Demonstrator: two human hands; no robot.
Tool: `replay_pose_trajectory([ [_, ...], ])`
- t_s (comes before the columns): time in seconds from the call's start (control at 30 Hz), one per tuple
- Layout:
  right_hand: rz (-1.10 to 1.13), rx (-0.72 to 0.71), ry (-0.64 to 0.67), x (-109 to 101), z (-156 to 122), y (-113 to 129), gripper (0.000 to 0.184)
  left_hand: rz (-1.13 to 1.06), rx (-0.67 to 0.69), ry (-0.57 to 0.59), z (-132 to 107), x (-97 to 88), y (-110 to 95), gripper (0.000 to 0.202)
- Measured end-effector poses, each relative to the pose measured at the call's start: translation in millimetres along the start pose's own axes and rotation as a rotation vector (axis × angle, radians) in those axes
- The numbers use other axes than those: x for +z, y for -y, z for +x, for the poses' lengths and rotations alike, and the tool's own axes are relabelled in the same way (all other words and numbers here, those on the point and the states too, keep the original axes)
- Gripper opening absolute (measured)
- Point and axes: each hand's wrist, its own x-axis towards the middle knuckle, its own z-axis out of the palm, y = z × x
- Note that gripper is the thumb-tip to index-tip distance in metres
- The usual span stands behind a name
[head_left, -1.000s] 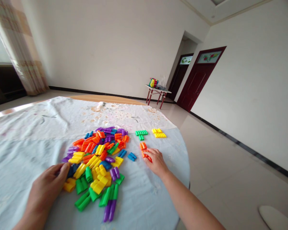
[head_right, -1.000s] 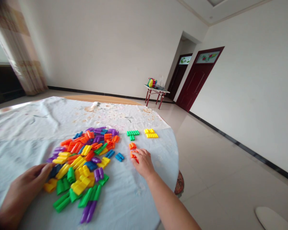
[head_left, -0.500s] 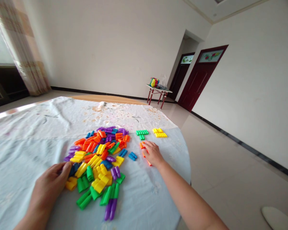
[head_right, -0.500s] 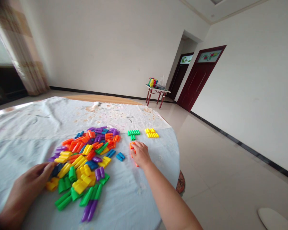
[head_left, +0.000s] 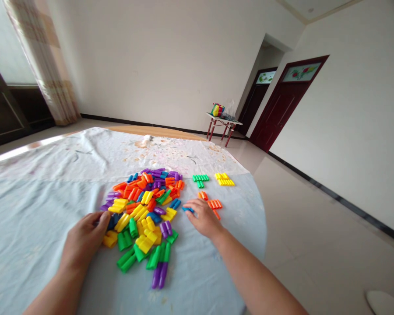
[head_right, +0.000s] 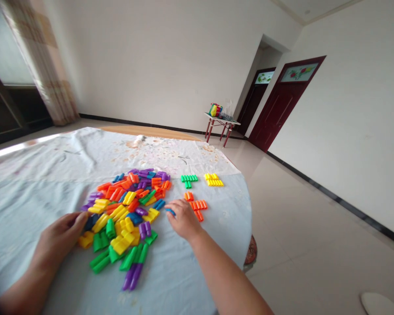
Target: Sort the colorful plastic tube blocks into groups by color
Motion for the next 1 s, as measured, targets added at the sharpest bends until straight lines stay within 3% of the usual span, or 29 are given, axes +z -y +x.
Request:
replay_pose_trajectory([
  [0.1, -0.053, 0.038, 0.053, 11.4, 2.4, 11.4, 0.029, 0.0, -0.001, 0.003, -1.3, -0.3, -0.9, 0.04],
  [0.23, -0.132, 0.13, 0.144, 18.9, 5.4, 4.2, 0.036, -0.002, -0.003, 0.011, -2.1, -0.6, -0.4, 0.04],
  [0.53, 0.125, -0.063, 0.283, -5.9, -21.3, 7.5, 0.068, 0.003, -0.006, 0.022, -1.6, -1.1, -0.3, 0.042],
  [0.6, 0.134, -0.082, 0.282, -9.8, -29.2, 10.0, 0.066, 0.011, -0.008, 0.021, -1.7, -1.8, -1.1, 0.041],
  [0.77, 0.042, 0.084, 0.038, -7.8, -41.6, 20.1, 0.035, 0.025, -0.009, 0.019, -3.1, -2.6, -3.4, 0.041],
  [1.0, 0.037, 0.118, 0.118, 4.9, -43.8, 28.1, 0.027, 0.077, -0.025, 0.012, 0.3, -3.5, -1.8, 0.043],
])
